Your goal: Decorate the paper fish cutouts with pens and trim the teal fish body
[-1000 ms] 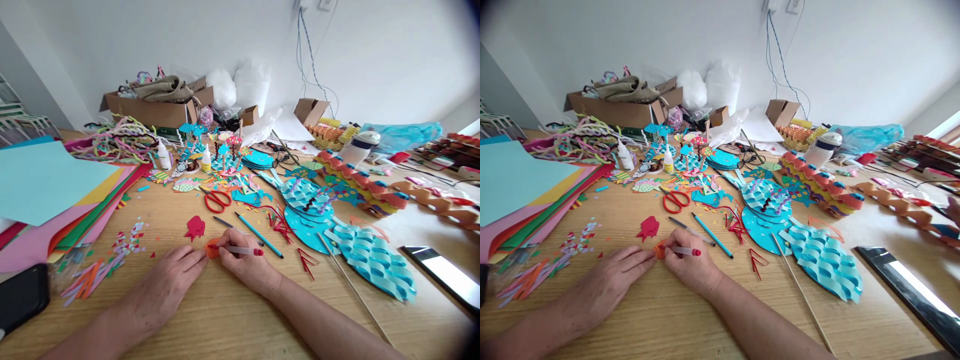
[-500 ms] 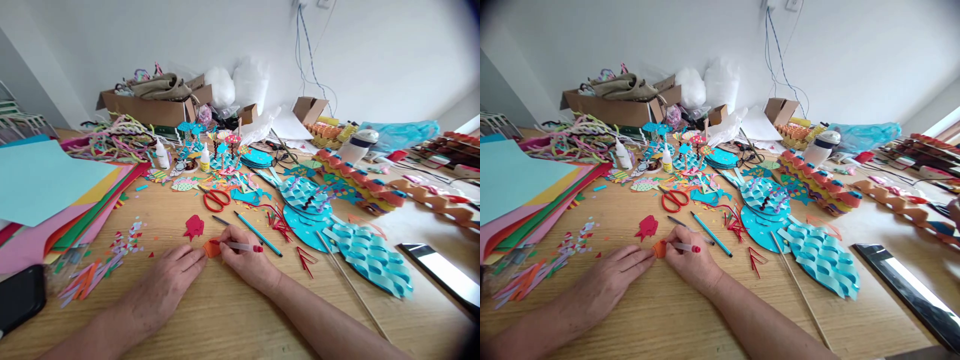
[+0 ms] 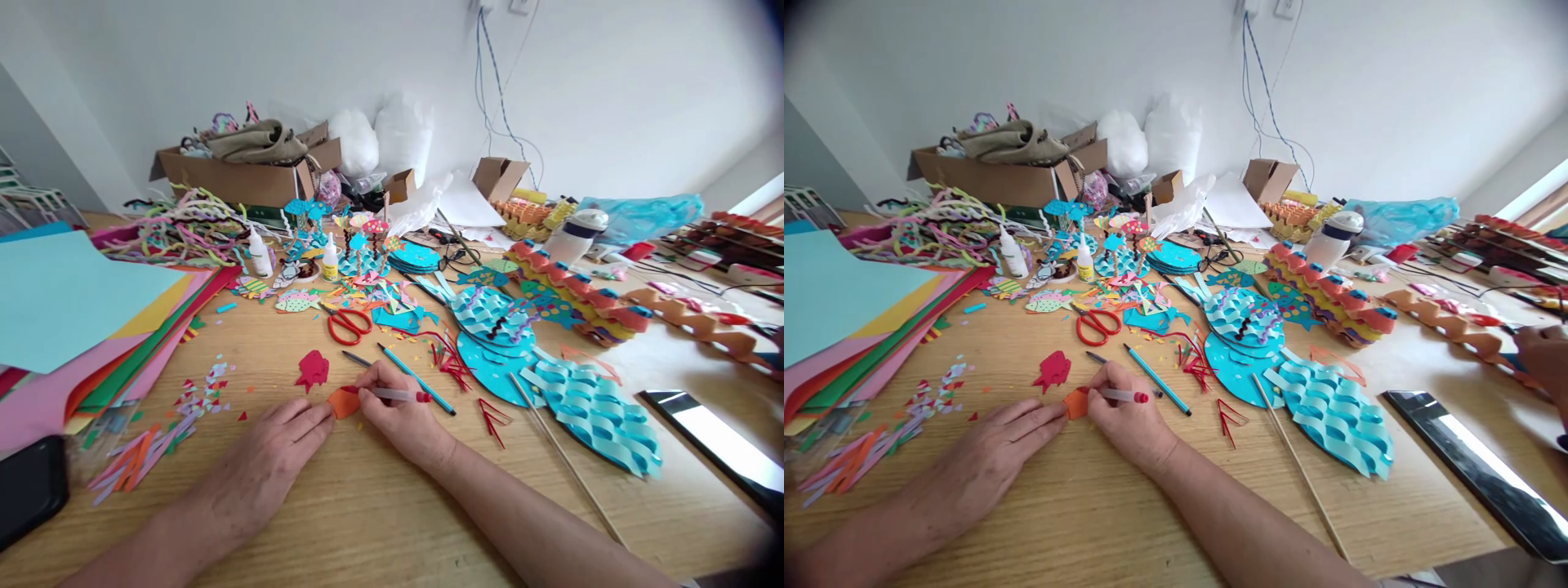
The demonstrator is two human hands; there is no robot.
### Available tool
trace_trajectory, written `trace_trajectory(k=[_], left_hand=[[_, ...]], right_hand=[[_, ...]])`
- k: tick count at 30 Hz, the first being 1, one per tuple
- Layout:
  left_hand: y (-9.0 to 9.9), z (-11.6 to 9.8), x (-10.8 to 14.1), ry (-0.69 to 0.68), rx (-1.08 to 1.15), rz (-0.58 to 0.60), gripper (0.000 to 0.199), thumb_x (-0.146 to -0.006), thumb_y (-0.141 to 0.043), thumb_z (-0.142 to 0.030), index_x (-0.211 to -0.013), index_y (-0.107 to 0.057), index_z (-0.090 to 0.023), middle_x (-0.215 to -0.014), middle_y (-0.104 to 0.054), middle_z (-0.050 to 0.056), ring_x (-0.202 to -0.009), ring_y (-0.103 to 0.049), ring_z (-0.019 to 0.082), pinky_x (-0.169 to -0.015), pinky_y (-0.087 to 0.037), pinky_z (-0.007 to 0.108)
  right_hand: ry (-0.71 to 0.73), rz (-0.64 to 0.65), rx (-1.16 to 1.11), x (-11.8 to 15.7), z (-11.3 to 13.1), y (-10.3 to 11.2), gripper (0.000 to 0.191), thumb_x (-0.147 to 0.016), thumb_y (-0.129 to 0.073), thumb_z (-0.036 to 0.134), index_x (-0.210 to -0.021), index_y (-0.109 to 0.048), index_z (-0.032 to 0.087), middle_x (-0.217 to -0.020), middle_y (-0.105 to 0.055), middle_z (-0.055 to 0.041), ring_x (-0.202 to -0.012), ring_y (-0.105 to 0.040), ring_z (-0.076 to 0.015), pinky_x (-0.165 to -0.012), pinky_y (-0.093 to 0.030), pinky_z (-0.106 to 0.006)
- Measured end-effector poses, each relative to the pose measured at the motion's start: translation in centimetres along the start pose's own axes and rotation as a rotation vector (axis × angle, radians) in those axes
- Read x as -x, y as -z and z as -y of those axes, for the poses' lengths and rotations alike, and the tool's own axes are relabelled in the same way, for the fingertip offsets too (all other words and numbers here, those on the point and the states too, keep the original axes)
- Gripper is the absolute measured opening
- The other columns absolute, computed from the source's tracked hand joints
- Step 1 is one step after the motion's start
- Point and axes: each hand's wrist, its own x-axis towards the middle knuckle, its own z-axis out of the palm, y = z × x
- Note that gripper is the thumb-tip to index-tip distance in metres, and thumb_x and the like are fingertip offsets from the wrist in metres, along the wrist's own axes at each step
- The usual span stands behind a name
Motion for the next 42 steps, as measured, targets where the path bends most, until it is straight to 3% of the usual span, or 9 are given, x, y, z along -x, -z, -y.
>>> trace_trajectory(k=[23, 42], left_hand=[[0.45, -0.34, -0.75, 0.002, -0.030, -0.002, 0.046, -0.081, -0.027, 0.001, -0.113, -0.057, -0.013, -0.107, -0.064, 0.004, -0.093, -0.053, 0.019, -0.080, -0.048, 0.033], [0.32, -0.36, -0.83, -0.007, -0.063, -0.098, 0.044, -0.085, -0.026, 0.000, -0.108, -0.060, -0.014, -0.106, -0.066, 0.002, -0.091, -0.052, 0.018, -0.081, -0.044, 0.031]], right_hand=[[0.039, 0.051, 0.011, 0.06, -0.49, -0.44, 0.010, -0.068, -0.050, 0.008, -0.067, -0.053, 0.017, -0.056, -0.051, 0.0046, -0.048, -0.043, -0.0069, -0.047, -0.034, -0.018], [-0.016, 0.020, 0.022, -0.07, -0.40, -0.24, 0.006, -0.069, -0.048, 0.013, -0.068, -0.050, 0.018, -0.056, -0.052, 0.0045, -0.047, -0.042, -0.0074, -0.046, -0.033, -0.018]])
